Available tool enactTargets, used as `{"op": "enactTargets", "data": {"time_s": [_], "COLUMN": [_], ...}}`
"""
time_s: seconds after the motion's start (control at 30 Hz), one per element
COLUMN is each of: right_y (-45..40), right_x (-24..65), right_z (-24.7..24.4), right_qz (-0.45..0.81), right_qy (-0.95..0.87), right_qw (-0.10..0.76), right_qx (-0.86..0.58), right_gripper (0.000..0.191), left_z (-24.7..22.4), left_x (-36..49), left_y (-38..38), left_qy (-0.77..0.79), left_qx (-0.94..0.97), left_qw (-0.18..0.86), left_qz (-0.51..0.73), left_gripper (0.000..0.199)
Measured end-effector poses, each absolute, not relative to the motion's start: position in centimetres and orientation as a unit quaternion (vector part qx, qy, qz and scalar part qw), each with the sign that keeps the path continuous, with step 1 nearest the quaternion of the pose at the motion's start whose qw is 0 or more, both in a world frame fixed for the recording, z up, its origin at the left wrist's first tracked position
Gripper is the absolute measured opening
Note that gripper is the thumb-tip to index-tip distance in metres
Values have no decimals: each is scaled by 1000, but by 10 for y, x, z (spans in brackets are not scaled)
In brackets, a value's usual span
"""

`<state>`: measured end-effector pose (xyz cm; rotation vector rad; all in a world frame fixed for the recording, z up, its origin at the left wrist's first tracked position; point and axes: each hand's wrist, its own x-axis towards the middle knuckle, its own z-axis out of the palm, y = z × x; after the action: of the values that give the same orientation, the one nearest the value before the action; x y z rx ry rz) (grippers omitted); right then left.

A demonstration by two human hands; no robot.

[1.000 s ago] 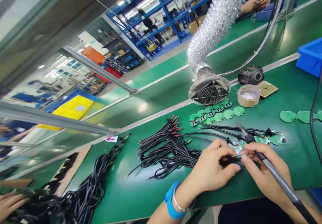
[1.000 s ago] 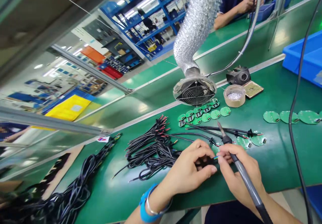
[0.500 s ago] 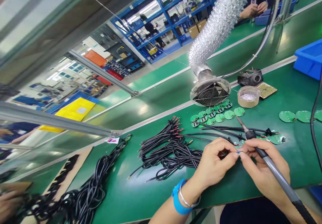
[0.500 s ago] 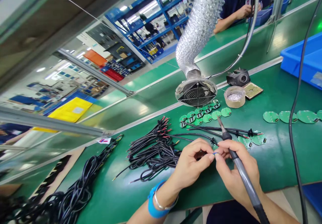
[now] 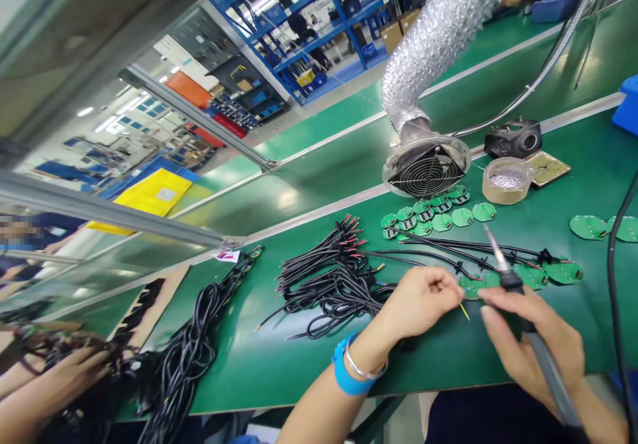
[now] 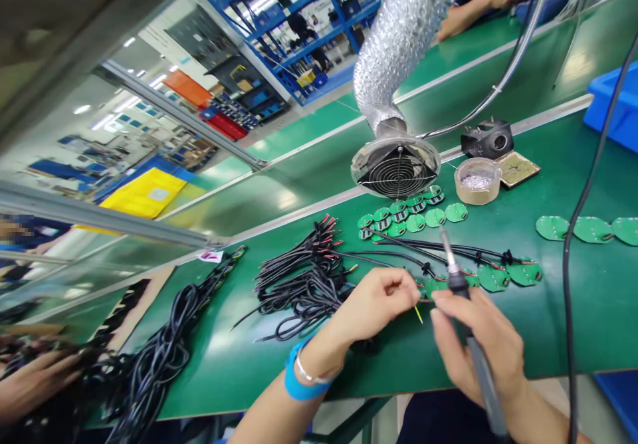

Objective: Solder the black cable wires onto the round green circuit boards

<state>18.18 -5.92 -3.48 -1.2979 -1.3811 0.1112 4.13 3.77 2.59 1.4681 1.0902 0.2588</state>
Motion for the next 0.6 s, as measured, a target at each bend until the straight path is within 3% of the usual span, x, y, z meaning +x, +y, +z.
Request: {"op": "enactTargets", "data": {"time_s": [0.2, 0.47, 0.6], "right_y": [-60, -61, -61], "right_x": [219, 218, 224], "right_z": [-39, -36, -39], "right_qz": [74, 77, 80], "right_qy": [-625, -664, -676], "right_qw": [482, 462, 452], "right_qx": [-609, -583, -576], "right_gripper": [29, 45, 49], "left_z": [13, 26, 22], "left_x": [57, 59, 59], "left_y": [40, 54, 64], "left_qy": [440, 412, 399], "left_qx": [844, 882, 881], "left_qw": [306, 226, 251], "left_qz": [20, -10, -41], "left_gripper": [9, 13, 12]}}
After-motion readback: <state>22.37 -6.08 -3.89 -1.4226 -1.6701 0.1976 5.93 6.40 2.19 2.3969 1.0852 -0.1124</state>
